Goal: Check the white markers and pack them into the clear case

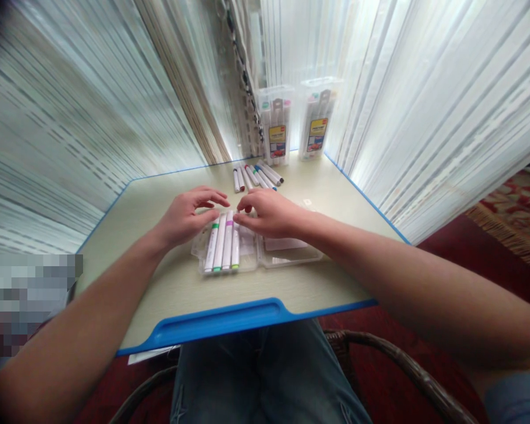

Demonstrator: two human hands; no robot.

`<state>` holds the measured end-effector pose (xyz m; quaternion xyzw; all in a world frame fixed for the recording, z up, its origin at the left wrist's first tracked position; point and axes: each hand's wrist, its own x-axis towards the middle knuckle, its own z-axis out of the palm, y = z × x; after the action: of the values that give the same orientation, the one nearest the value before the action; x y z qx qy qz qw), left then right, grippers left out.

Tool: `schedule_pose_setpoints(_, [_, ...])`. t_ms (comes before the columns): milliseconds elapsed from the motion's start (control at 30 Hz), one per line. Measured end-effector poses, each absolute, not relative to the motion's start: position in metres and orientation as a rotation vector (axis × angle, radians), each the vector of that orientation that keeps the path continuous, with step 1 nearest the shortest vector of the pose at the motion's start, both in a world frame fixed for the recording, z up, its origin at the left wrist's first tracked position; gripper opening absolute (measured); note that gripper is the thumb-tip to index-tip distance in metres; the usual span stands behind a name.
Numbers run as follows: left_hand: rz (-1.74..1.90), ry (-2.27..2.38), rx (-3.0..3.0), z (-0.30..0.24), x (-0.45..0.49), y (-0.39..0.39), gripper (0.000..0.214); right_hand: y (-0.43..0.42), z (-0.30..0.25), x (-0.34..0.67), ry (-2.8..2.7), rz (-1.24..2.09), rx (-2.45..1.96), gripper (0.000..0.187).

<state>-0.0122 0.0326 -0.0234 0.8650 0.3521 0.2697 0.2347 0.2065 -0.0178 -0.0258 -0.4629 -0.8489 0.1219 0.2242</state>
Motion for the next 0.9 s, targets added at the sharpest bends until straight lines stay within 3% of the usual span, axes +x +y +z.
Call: schedule_pose_setpoints(900, [0.667, 0.956, 2.346, -0.0296, -0.0100, 0.0362, 0.030, -0.0194, -0.0254, 0.2064, -2.330, 0.345, -1.293, 0.025])
